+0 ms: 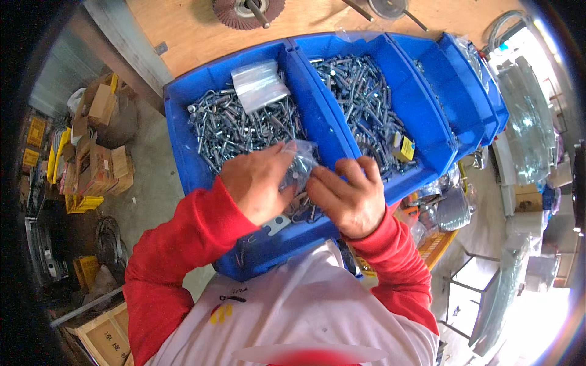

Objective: The person repeatedly picks small metal fasteners from blue bins and places them into small clear plastic bags. They open each bag, add several fasteners, and set the filled bag aside in the bin. The process is repeated multiple times with different fastener types.

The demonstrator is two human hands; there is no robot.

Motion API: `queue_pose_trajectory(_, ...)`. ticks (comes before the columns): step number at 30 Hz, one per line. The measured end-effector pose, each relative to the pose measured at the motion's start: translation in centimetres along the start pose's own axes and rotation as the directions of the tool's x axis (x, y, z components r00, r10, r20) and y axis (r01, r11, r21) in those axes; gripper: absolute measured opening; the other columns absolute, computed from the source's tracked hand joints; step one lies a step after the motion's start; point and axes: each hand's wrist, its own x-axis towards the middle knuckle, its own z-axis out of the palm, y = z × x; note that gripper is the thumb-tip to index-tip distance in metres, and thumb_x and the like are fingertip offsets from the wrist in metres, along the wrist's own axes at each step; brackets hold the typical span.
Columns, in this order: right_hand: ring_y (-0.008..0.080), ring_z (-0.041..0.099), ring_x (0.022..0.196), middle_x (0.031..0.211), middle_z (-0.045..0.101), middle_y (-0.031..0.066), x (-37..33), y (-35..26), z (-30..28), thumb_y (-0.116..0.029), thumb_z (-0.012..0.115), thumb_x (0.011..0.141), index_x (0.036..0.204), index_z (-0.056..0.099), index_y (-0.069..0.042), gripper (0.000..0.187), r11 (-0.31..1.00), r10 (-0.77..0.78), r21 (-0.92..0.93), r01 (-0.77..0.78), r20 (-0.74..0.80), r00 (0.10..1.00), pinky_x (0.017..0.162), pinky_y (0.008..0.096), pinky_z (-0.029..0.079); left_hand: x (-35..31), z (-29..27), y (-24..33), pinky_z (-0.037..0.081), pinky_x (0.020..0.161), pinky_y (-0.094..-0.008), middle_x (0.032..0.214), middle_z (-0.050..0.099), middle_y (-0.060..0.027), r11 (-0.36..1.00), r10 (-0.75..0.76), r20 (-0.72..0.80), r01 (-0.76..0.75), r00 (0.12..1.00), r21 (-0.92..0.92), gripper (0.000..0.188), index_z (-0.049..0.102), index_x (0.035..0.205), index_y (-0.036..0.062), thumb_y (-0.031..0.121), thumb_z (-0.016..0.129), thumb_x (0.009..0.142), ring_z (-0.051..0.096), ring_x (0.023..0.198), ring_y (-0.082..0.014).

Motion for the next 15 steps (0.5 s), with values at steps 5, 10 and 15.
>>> queue_pose_trajectory(5, 0.0176, 0.057, 0.084, 0.105, 0.071, -0.0009, -0.9, 0.9, -1.6, -0.023, 0.069, 0.070, 0.091, 0.069, -0.017, 0.022, 0.988, -0.055, 0.134, 0.076, -0.151, 0.987, 0.076, 0.0352, 0.046, -0.2, -2.1, 1.2, 0.058, 0.085, -0.0460, 0.114, 0.070, -0.0267, 0.997, -0.041, 0.229, 0.054, 0.973, -0.050, 0.036, 0.071, 0.115, 0.0001, 0.010, 0.071, 0.080, 0.071, 0.100, -0.0411)
queue_pose_trajectory(10, 0.0282, 0.071, 0.085, 0.095, 0.074, 0.0138, -4.5, 8.2, -2.1, 0.005, 0.069, 0.078, 0.096, 0.074, -0.002, 0.020, 0.822, 0.447, 0.442, -0.359, -0.109, 0.888, 0.076, 0.0363, 0.056, 2.1, 0.5, 0.6, 0.058, 0.074, -0.0456, 0.116, 0.069, -0.0280, 0.980, 0.167, 0.210, -0.137, 0.963, -0.147, 0.036, 0.072, 0.109, -0.0017, 0.000, 0.060, 0.075, 0.071, 0.082, -0.0398)
queue_pose_trajectory(15, 0.0381, 0.071, 0.075, 0.082, 0.072, 0.0187, -9.5, 16.0, 2.5, -0.017, 0.068, 0.087, 0.091, 0.072, -0.002, 0.017, 0.638, 0.649, 0.310, -0.705, 0.277, 0.709, 0.071, 0.0448, 0.057, 1.9, 2.5, 0.2, 0.058, 0.079, -0.0464, 0.121, 0.066, -0.0304, 0.963, 0.143, 0.355, -0.047, 0.924, -0.266, 0.037, 0.071, 0.108, -0.0044, 0.000, 0.058, 0.074, 0.070, 0.087, -0.0435)
